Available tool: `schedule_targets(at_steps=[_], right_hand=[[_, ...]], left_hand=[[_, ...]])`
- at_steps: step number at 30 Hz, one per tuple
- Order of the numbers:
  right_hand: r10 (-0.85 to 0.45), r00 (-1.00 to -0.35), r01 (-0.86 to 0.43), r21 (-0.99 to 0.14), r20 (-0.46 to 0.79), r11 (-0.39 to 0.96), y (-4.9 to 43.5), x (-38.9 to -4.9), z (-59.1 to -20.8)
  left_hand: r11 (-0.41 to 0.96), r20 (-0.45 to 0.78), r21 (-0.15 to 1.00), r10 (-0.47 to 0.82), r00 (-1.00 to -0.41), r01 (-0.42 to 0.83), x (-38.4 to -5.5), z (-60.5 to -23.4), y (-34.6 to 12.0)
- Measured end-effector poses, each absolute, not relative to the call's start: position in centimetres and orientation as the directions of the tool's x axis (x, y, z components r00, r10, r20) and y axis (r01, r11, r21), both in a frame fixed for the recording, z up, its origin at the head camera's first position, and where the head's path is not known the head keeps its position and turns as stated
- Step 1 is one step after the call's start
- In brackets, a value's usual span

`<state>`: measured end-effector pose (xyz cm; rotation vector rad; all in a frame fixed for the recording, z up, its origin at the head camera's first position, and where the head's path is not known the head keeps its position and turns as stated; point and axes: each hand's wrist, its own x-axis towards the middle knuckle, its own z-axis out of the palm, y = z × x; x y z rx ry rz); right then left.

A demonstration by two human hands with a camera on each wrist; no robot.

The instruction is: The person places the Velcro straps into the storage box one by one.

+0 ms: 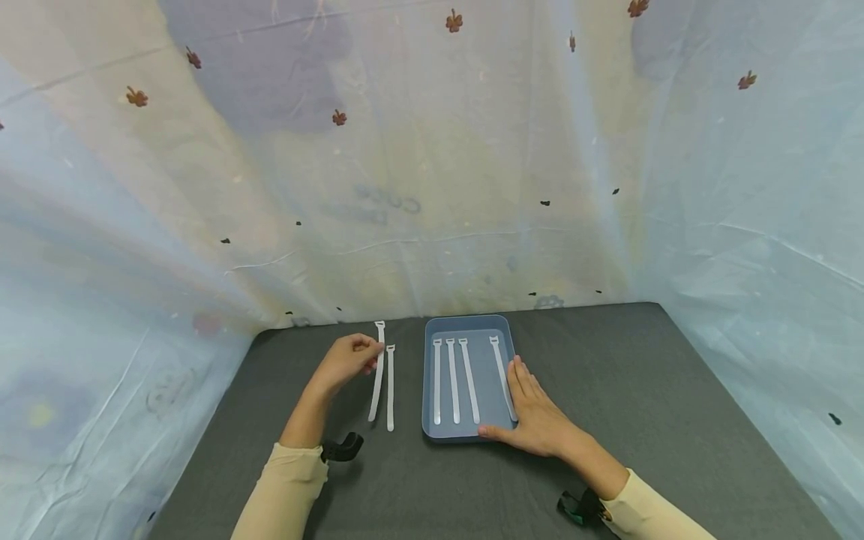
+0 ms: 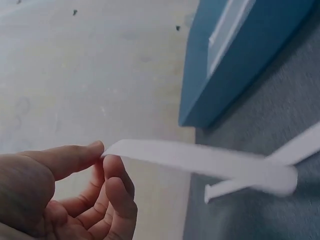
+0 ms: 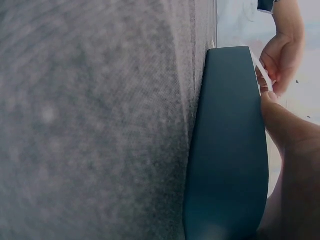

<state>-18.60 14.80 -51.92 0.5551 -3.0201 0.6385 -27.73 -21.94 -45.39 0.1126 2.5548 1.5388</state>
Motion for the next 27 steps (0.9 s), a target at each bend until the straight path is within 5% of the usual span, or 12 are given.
schedule_targets(at_steps=[12, 27], right_hand=[[-0.346, -0.933, -0.356, -0.404, 0.100, 0.843, 14.9, -18.5, -51.8], [-0.344, -0.933, -0.355, -0.394, 0.101, 0.848, 14.9, -18.6, -51.8]], left_hand=[[0.377, -0.108, 0.926, 0.253, -0.961, -0.006, -26.0, -41.3, -18.5], [0.307, -0.074, 0.951, 0.322, -0.944, 0.030, -27.5, -43.1, -14.5]])
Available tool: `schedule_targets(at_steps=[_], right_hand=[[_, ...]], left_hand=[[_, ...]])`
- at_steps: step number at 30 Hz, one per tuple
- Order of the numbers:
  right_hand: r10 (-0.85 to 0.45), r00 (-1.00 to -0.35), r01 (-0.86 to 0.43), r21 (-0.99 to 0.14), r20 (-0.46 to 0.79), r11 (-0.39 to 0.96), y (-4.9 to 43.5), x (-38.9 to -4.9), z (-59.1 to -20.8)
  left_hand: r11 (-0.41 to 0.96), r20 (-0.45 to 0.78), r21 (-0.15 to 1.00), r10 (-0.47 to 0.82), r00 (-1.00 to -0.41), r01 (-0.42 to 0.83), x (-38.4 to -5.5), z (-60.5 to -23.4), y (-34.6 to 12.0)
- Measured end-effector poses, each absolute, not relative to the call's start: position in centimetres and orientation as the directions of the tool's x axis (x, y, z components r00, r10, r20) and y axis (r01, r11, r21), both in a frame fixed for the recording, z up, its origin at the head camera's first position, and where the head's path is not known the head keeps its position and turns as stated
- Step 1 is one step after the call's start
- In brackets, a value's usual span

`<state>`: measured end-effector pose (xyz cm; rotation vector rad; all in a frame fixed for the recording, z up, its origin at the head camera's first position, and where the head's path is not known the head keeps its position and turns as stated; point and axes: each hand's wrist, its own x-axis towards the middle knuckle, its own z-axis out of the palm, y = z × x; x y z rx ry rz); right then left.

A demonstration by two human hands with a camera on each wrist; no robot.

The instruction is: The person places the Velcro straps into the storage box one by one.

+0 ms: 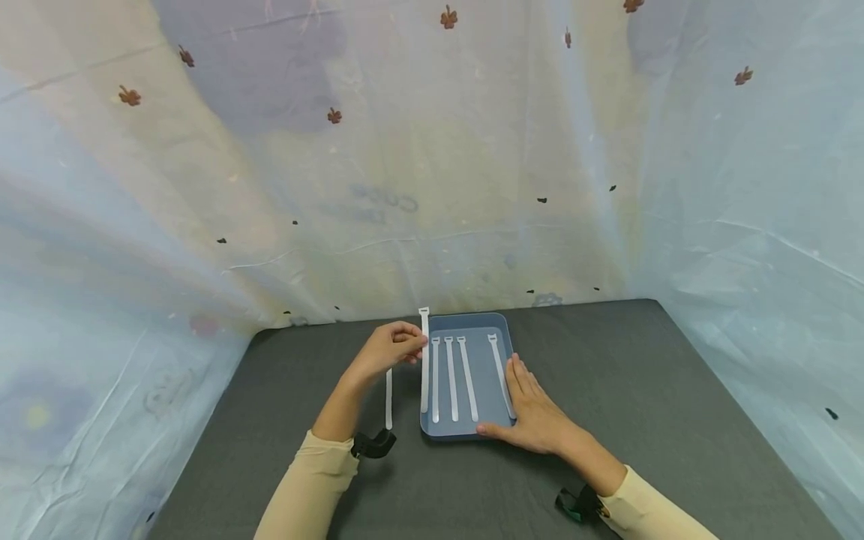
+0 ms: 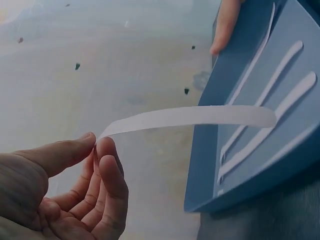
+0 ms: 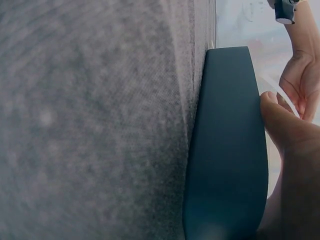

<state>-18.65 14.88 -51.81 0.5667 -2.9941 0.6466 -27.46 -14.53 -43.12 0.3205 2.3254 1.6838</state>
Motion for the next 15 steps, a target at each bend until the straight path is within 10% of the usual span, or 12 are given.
schedule_targets(at_steps=[15], right_hand=[[-0.328, -0.944, -0.316, -0.414, 0.046, 0.853, 14.8, -18.8, -51.9]], left_hand=[[0.292, -0.071, 0.955, 0.401, -0.913, 0.054, -28.0, -43.4, -9.5]])
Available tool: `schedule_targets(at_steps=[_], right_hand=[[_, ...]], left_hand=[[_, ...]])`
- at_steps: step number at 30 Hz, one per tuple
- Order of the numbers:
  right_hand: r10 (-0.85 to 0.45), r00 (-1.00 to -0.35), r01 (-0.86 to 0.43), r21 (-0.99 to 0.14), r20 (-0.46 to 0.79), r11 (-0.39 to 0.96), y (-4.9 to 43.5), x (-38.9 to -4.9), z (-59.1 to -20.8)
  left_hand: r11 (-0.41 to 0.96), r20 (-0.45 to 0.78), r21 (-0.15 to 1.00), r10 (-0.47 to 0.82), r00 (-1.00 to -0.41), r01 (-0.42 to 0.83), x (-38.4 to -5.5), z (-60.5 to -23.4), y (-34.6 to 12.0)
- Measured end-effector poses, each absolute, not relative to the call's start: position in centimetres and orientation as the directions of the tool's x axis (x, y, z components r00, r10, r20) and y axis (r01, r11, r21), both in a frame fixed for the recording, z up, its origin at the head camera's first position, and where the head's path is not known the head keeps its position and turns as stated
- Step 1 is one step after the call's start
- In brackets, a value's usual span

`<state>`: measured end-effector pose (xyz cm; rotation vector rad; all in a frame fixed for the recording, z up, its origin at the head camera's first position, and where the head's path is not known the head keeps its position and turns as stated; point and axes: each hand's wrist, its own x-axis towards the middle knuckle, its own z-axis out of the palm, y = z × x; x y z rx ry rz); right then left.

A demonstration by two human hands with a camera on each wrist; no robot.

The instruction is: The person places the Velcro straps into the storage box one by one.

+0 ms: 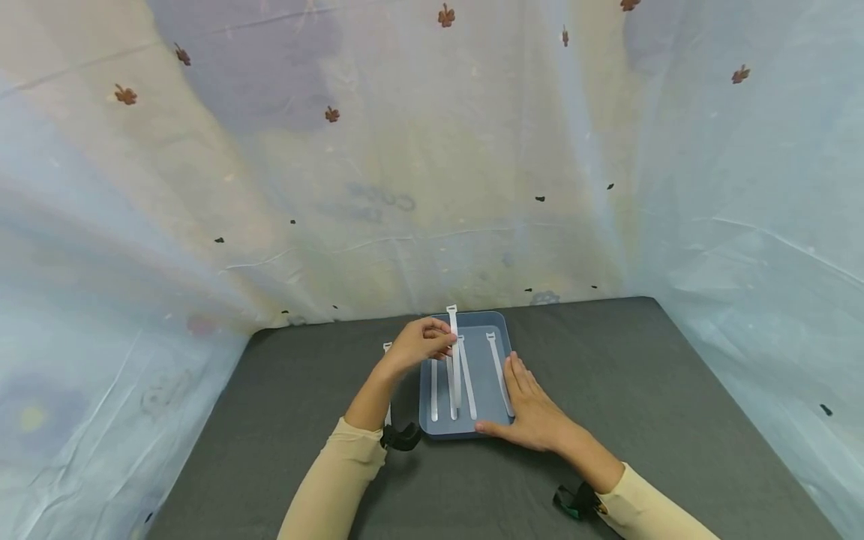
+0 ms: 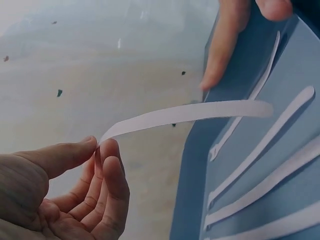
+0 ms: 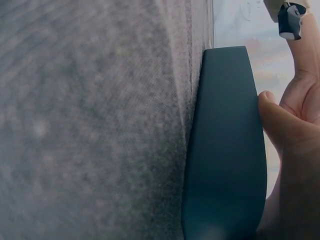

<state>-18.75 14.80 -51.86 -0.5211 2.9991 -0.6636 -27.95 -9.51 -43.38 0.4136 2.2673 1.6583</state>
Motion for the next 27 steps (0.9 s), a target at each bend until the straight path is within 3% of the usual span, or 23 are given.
schedule_targets(at_steps=[11, 27], right_hand=[[-0.336, -0.940, -0.331, -0.409, 0.062, 0.851, 14.7, -18.7, -51.6], [-0.346, -0.936, -0.343, -0.411, 0.071, 0.844, 14.8, -18.6, -51.6]], left_hand=[[0.276, -0.101, 0.960, 0.459, -0.883, 0.034, -28.6, -44.9, -7.3], [0.282, -0.150, 0.959, 0.444, -0.884, -0.021, -29.7, -46.9, -5.2]])
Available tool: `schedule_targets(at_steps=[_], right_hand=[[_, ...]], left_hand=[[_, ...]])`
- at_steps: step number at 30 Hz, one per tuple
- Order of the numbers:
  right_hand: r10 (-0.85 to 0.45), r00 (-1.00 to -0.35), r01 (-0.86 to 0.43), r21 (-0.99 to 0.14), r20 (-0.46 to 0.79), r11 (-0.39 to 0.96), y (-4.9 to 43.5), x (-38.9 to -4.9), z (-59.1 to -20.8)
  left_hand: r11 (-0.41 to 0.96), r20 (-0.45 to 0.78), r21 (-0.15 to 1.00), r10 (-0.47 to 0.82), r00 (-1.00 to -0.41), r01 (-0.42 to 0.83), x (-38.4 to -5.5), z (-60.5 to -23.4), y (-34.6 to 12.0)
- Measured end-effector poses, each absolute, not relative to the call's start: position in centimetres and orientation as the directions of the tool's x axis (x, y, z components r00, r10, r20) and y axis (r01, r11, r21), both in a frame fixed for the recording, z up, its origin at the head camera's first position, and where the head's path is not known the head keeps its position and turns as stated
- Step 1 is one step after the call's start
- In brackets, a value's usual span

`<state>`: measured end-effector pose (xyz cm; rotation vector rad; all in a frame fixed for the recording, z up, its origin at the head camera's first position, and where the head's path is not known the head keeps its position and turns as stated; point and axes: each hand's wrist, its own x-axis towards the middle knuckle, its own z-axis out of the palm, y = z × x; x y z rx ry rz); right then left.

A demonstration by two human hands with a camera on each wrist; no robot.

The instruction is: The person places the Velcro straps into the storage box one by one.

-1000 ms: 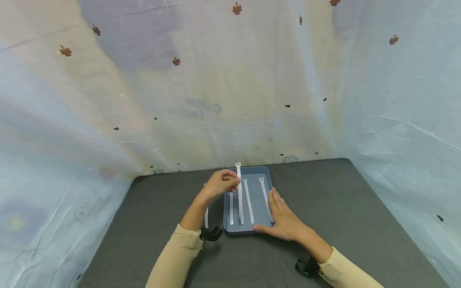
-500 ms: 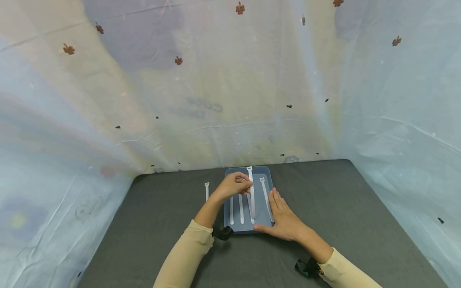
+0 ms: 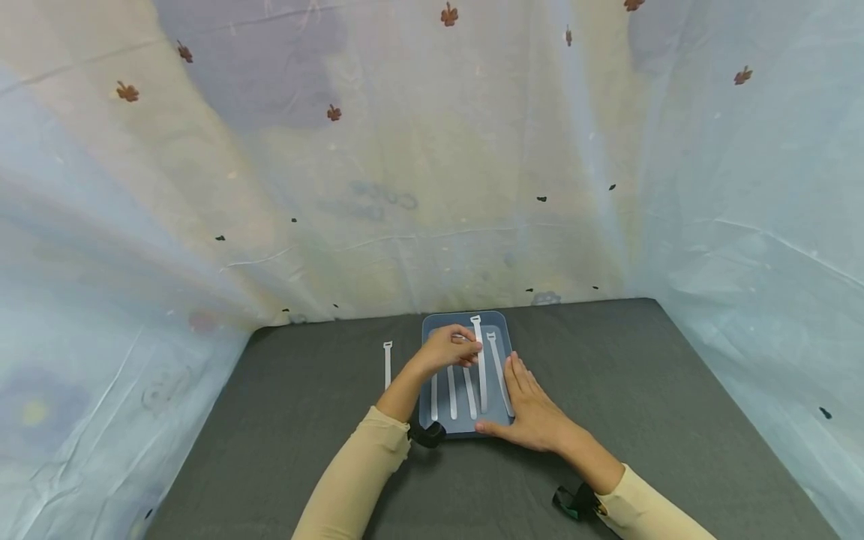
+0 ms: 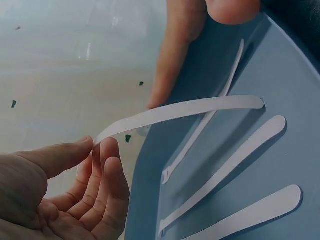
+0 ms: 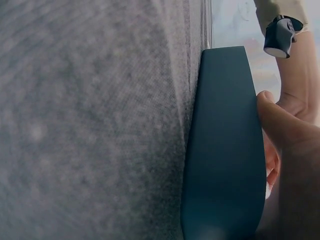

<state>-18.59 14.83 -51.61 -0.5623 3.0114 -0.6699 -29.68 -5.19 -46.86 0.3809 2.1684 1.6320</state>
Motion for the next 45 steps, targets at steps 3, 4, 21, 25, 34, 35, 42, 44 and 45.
schedule_targets(at_steps=[3, 4, 21, 25, 34, 35, 42, 44, 45], right_hand=[[-0.345, -0.936, -0.340, -0.413, 0.065, 0.845, 14.9, -18.6, -51.7], [-0.345, -0.937, -0.340, -0.412, 0.065, 0.846, 14.9, -18.6, -51.7], [-0.357, -0.930, -0.360, -0.405, 0.088, 0.840, 14.9, -18.6, -51.8], [-0.356, -0.930, -0.361, -0.405, 0.090, 0.840, 14.9, -18.6, -51.9], [-0.344, -0.937, -0.338, -0.407, 0.060, 0.849, 14.8, -18.7, -51.9], [-0.343, -0.937, -0.338, -0.408, 0.062, 0.848, 14.8, -18.7, -51.9], [-0.355, -0.931, -0.356, -0.398, 0.080, 0.845, 14.9, -18.7, -52.1], [-0.354, -0.932, -0.355, -0.399, 0.079, 0.845, 14.9, -18.7, -52.1], [-0.351, -0.933, -0.351, -0.399, 0.075, 0.847, 14.9, -18.7, -52.1]], left_hand=[[0.300, -0.144, 0.954, 0.437, -0.888, -0.007, -29.8, -47.1, -5.0], [0.305, -0.140, 0.952, 0.434, -0.890, -0.001, -29.9, -47.2, -4.9], [0.459, -0.183, 0.888, 0.319, -0.930, -0.018, -30.8, -48.5, -3.3], [0.519, -0.192, 0.855, 0.306, -0.932, -0.005, -30.6, -48.7, -2.8], [0.573, -0.194, 0.819, 0.298, -0.935, 0.013, -30.2, -48.5, -2.1], [0.574, -0.194, 0.819, 0.301, -0.934, 0.015, -30.2, -48.4, -2.1], [0.589, -0.201, 0.808, 0.284, -0.937, 0.005, -30.4, -48.7, -1.6], [0.599, -0.203, 0.801, 0.276, -0.940, 0.003, -30.4, -48.7, -1.5], [0.601, -0.202, 0.799, 0.272, -0.941, 0.002, -30.5, -48.8, -1.4]])
